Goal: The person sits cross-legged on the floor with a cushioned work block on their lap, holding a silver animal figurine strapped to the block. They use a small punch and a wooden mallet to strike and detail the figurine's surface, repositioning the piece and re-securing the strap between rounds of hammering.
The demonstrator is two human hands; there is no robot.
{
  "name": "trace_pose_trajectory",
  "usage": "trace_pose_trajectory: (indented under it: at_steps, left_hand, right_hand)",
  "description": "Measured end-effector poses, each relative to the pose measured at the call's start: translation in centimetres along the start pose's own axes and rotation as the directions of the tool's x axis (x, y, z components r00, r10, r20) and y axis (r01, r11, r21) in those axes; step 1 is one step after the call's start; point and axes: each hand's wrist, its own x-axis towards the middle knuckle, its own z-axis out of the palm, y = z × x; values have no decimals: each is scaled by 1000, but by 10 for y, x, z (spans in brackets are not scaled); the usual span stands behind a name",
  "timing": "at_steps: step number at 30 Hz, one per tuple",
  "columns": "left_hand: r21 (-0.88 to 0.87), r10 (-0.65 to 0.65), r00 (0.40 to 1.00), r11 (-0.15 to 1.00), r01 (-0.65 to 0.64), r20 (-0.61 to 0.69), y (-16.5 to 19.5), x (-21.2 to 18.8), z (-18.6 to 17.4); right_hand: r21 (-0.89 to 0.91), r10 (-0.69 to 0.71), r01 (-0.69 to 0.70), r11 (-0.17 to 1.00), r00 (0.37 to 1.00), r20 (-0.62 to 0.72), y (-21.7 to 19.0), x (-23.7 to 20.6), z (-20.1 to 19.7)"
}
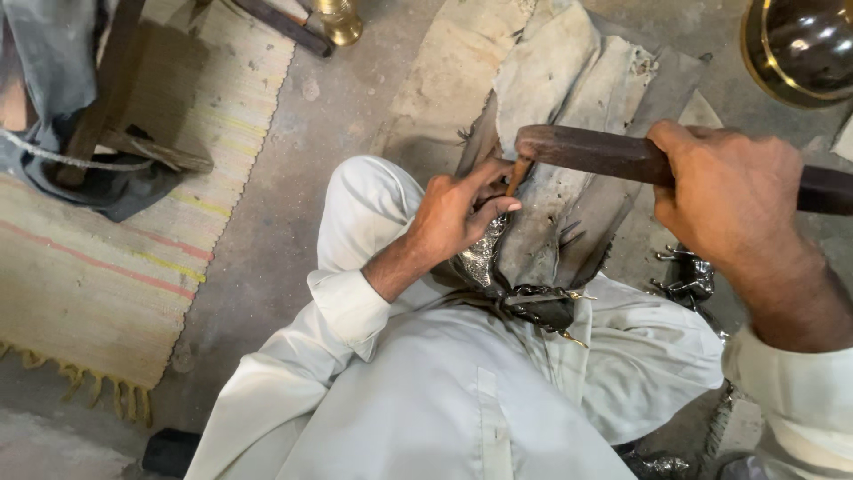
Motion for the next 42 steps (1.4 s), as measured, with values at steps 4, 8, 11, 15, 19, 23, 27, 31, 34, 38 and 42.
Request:
trace_pose_trajectory:
  at_steps: [4,8,11,15,19,23,27,31,34,38,42]
  left_hand:
    - [12,-2,1000,1000,2,3,-1,0,2]
    - [29,-6,1000,1000,6,5,0,2,1]
    - [5,1,1000,1000,-2,7,1,2,1]
    - [-125,48,993,990,-62,-110,2,-6,2]
    - [-176,-218,964,966,190,-152,0,-16,7]
    - [-131,-77,976,990,51,-204,-4,-23,14]
    - [-64,-5,976,998,-9,-216,-4,-26,18]
    - [-1,-47,971,999,48,-236,0,-25,22]
    - [53,-52,966,996,68,-254,5,-24,23]
    - [11,5,969,1000,-2,-245,8,-22,22]
    - [30,-102,977,994,110,-185,9,-20,20]
  right_hand:
    - [235,78,-60,970,995,-68,8,-2,2]
    - [117,19,-5,993,993,-117,8,-3,8]
    - [205,60,-43,978,995,-77,10,-8,8]
    - [-32,-44,44,998,999,9,6,-13,10]
    - [109,-28,21,994,998,61,7,-13,10]
    - [168,7,-25,985,994,109,4,-10,9]
    - [68,-155,162,984,982,-105,-1,-5,2]
    - [119,-177,213,970,950,-258,-4,3,-12]
    - [-27,-207,206,978,949,-238,-8,7,-23]
    - [-197,-213,184,963,967,-139,-10,9,-37]
    - [-242,-199,173,955,976,-89,-11,13,-44]
